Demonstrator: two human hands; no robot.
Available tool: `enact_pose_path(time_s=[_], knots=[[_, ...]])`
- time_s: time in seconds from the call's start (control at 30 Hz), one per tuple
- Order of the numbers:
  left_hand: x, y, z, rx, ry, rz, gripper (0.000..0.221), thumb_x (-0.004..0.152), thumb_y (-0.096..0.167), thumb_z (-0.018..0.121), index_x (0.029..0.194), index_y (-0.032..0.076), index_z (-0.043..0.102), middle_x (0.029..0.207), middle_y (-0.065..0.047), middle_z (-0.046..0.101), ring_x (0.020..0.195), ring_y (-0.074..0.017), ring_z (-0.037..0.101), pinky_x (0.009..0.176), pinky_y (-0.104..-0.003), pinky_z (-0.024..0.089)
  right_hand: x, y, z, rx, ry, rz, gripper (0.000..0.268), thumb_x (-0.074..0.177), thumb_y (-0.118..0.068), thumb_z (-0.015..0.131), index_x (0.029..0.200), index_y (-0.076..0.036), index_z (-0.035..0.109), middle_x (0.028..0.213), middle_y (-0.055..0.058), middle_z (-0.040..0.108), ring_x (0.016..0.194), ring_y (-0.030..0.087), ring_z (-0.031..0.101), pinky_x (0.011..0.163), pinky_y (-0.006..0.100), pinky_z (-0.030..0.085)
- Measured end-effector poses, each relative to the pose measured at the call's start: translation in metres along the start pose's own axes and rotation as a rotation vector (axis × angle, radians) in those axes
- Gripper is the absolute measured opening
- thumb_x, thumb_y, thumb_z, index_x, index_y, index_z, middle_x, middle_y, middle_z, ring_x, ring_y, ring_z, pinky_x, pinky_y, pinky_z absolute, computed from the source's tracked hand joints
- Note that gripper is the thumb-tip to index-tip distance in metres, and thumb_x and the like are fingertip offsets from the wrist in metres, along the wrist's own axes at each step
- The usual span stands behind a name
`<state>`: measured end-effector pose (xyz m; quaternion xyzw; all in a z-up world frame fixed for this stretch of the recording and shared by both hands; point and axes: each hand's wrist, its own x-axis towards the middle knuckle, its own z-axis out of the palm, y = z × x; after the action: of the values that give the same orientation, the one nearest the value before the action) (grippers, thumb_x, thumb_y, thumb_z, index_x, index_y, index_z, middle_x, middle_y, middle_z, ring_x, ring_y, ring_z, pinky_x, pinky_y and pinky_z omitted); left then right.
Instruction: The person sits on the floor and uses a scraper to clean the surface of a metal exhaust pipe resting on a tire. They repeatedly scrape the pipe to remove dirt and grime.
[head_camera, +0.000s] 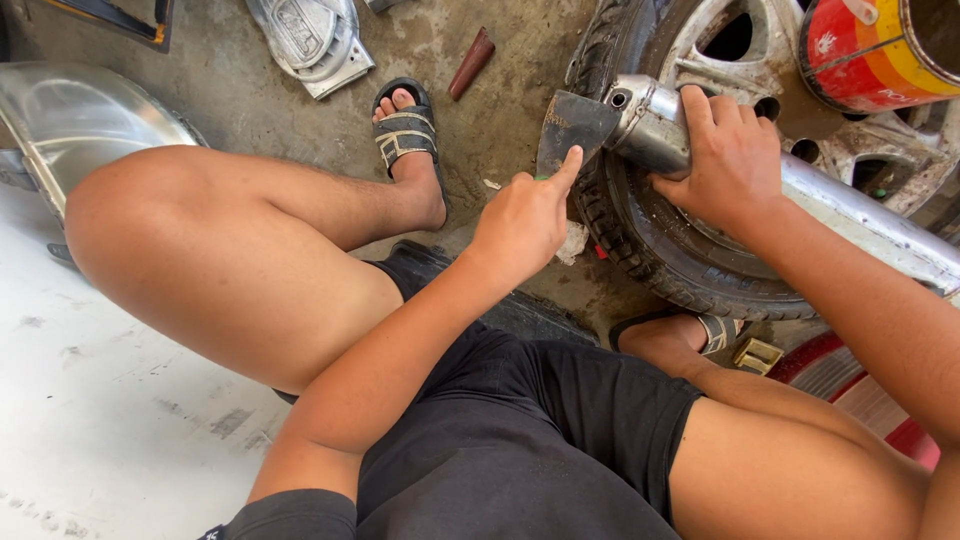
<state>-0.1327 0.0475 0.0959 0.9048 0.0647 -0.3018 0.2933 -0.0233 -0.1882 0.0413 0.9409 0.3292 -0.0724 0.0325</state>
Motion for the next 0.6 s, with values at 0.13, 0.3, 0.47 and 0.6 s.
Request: enact_pose_path(time_s=[0.13,0.3,0.47,0.6], knots=[[0.000,-0.022,0.035,-0.138,0.128,0.040,0.052,0.112,0.034,0.037,0.162,0.040,0.027,0.079,-0.010,0.042,0.055,-0.0353,0.043,0.056,-0.047,0.042,0.002,0.005,-0.001,0.042,0.020,-0.008,0.096,0.066,-0.059,0.086,0.140,-0.010,0.048,0.108,0.016,0.063,0.090,0.037,0.065,0.069,0.050,0.055],[-0.010,-0.031,0.044,-0.319,0.229,0.088,0.049,0.110,0.032,0.044,0.158,0.038,0.039,0.074,-0.008,0.042,0.061,-0.0303,0.046,0.067,-0.040,0.044,0.004,0.007,-0.005,0.087,-0.028,0.004,0.096,0.070,-0.061,0.084,0.143,-0.010,0.047,0.111,0.017,0.064,0.094,0.037,0.065,0.072,0.051,0.056],[-0.006,-0.026,0.035,-0.250,0.193,0.069,0.050,0.109,0.031,0.043,0.158,0.036,0.040,0.075,-0.009,0.043,0.061,-0.0314,0.044,0.064,-0.042,0.044,0.003,0.006,-0.004,0.066,0.002,-0.010,0.094,0.070,-0.060,0.085,0.141,-0.010,0.048,0.108,0.016,0.063,0.091,0.035,0.065,0.070,0.048,0.055],[-0.004,-0.015,0.016,-0.175,0.098,0.001,0.052,0.108,0.033,0.039,0.159,0.040,0.036,0.084,-0.016,0.052,0.064,-0.0443,0.055,0.067,-0.051,0.049,0.002,0.004,-0.004,0.059,0.005,-0.007,0.095,0.071,-0.060,0.085,0.143,-0.009,0.048,0.109,0.016,0.063,0.092,0.034,0.065,0.073,0.047,0.055]])
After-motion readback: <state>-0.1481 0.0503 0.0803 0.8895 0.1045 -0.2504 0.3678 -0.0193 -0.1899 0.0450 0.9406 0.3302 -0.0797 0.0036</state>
